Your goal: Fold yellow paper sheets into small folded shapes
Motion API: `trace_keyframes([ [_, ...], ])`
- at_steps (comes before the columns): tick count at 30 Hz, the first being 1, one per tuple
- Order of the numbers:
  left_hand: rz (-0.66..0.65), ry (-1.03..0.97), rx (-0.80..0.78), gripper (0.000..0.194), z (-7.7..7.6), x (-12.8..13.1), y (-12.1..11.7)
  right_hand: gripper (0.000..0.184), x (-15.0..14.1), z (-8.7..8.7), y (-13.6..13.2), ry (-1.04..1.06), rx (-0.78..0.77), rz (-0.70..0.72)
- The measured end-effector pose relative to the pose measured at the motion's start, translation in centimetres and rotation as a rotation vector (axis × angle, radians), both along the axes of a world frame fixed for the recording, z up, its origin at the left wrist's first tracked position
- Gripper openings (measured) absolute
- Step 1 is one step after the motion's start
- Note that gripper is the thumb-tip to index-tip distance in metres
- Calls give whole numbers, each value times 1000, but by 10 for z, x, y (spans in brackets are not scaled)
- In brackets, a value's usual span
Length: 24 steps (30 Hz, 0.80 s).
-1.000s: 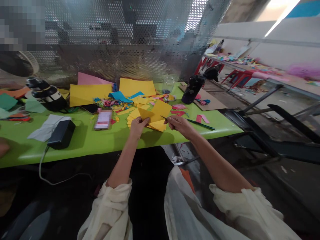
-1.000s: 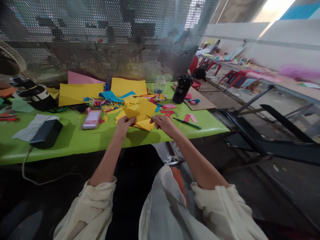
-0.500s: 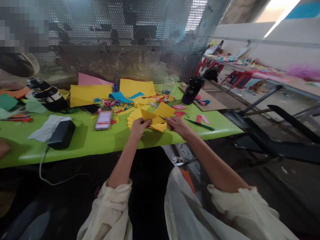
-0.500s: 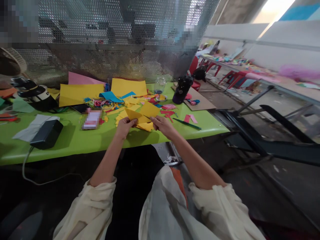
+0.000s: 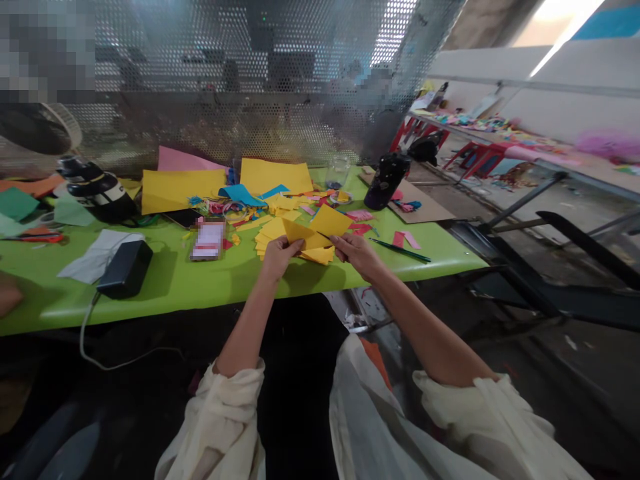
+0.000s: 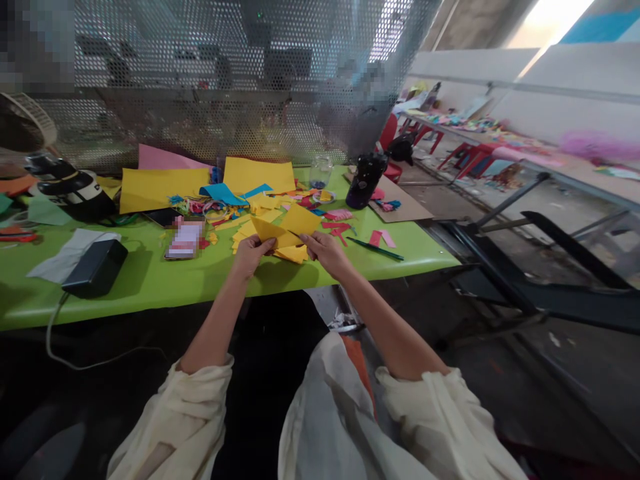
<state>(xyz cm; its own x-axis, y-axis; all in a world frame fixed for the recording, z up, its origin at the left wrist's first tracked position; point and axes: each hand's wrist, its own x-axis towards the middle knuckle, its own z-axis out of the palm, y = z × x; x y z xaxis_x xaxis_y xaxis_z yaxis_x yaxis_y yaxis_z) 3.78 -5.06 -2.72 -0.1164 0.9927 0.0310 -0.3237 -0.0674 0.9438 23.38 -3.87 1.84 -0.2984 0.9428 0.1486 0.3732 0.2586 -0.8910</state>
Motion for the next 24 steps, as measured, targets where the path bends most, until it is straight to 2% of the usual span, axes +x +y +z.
trace_keyframes([
  [7,-18,-14,9,34,2,2,-2,64,-4,6,-5,-29,-34,-17],
  [10,-18,-19,4,39,5,4,-4,63,-7,7,-6,28,-74,-14],
  [18,-87,14,29,41,5,4,-6,61,-13,0,-3,77,-77,-21],
  [24,-77,22,38,41,5,4,-6,57,-11,-3,0,82,-85,-37],
])
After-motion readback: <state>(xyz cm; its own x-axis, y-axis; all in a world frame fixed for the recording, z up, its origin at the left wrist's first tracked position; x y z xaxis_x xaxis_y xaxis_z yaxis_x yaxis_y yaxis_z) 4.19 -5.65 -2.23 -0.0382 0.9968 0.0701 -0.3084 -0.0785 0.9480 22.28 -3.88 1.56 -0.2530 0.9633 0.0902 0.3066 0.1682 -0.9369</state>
